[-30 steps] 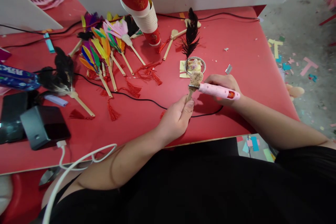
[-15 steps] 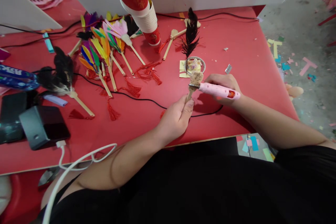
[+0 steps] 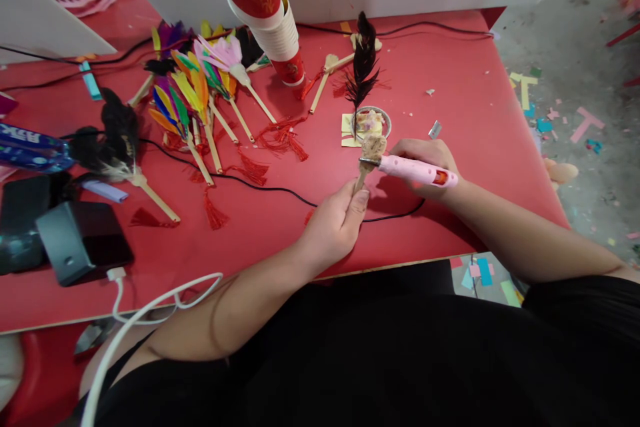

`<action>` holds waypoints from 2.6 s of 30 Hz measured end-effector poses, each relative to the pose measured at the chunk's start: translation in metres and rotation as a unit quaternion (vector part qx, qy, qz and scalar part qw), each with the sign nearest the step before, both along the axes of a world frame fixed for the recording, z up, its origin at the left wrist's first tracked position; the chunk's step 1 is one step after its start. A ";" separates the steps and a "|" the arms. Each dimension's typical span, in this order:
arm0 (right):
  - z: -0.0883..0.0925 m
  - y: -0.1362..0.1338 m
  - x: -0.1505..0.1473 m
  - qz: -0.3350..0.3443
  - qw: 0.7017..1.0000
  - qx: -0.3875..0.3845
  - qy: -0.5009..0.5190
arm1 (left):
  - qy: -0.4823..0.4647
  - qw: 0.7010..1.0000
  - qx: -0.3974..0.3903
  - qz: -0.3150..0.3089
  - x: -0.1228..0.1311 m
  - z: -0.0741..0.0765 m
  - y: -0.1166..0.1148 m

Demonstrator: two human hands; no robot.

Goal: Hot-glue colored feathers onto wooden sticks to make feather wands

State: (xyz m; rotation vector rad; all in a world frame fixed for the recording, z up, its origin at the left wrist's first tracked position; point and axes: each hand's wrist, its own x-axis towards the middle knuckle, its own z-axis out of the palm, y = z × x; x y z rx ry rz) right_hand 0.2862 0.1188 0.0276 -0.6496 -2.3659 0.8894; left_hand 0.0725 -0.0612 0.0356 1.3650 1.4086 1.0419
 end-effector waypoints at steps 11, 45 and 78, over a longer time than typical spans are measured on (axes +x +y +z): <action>-0.001 0.000 0.000 -0.012 1.000 0.017 -0.007 | 0.010 1.000 0.002 -0.001 0.001 0.003 0.000; -0.003 0.002 0.000 -0.006 0.999 0.038 0.016 | 0.034 0.999 0.002 0.002 0.001 0.007 -0.001; 0.002 0.001 0.000 -0.012 0.998 0.053 0.030 | 0.095 0.995 0.018 -0.004 -0.002 0.010 0.000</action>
